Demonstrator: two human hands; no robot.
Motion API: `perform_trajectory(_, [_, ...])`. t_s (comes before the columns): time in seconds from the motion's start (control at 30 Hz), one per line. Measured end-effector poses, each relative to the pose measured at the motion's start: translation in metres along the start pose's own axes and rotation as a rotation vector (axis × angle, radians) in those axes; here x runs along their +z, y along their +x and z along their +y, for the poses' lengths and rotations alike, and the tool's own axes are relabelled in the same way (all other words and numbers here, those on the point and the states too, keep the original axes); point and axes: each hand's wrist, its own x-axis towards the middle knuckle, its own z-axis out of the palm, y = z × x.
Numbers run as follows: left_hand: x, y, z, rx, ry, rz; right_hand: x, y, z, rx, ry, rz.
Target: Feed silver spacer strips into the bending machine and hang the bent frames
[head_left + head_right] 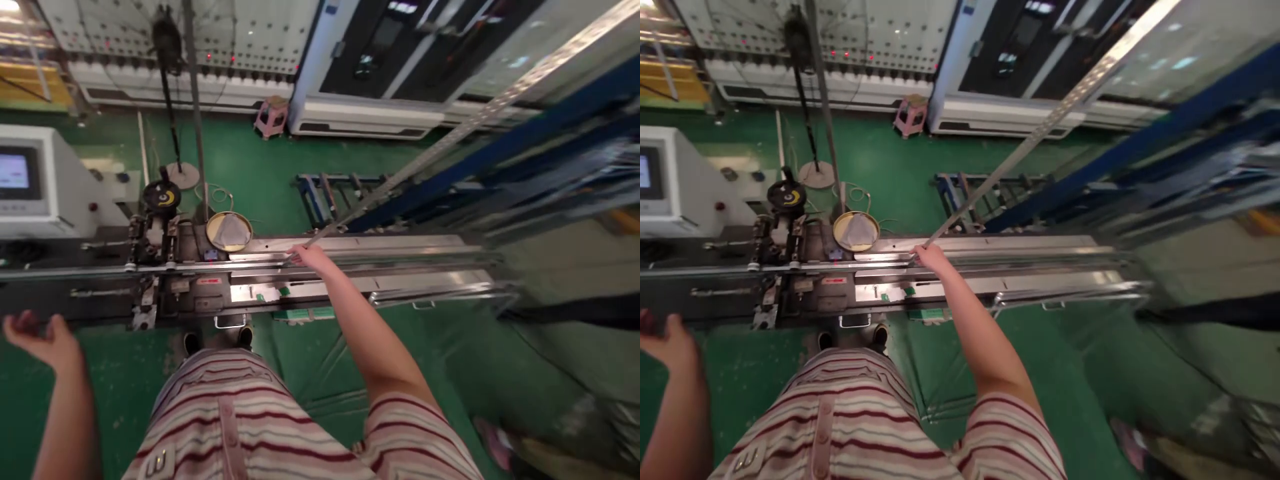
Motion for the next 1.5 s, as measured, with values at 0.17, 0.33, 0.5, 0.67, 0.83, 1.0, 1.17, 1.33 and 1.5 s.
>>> perform_trajectory(0.17, [-0.011, -0.046, -0.084, 0.014, -0.088, 0.244, 0.066, -0.011, -0.026, -0.091, -0.054, -0.105])
perform_trajectory(0.33, [-0.026, -0.066, -0.103, -0.082, -0.128, 0.226, 0.135, -0.022, -0.046, -0.178, -0.121, -0.188])
perform_trajectory(0.5, [-0.052, -0.071, -0.124, -0.144, -0.091, 0.224, 0.205, -0.031, -0.071, -0.290, -0.235, -0.263])
perform_trajectory(0.67, [-0.083, -0.073, -0.153, -0.208, -0.056, 0.251, 0.277, -0.042, -0.109, -0.353, -0.303, -0.304])
perform_trajectory(0.83, [-0.114, -0.072, -0.183, -0.266, -0.062, 0.279, 0.347, -0.060, -0.150, -0.400, -0.354, -0.331])
perform_trajectory(1.0, [-0.126, -0.062, -0.205, -0.265, -0.056, 0.266, 0.419, -0.078, -0.186, -0.440, -0.304, -0.364])
perform_trajectory(1.17, [-0.115, -0.027, -0.200, -0.202, -0.117, 0.156, 0.470, -0.097, -0.218, -0.414, -0.205, -0.400])
perform_trajectory(1.33, [-0.082, 0.032, -0.160, -0.155, -0.333, 0.072, 0.450, -0.118, -0.236, -0.284, 0.022, -0.462])
perform_trajectory(1.5, [-0.034, 0.082, -0.095, -0.445, -0.738, -0.075, 0.372, -0.134, -0.239, -0.289, 0.192, -0.496])
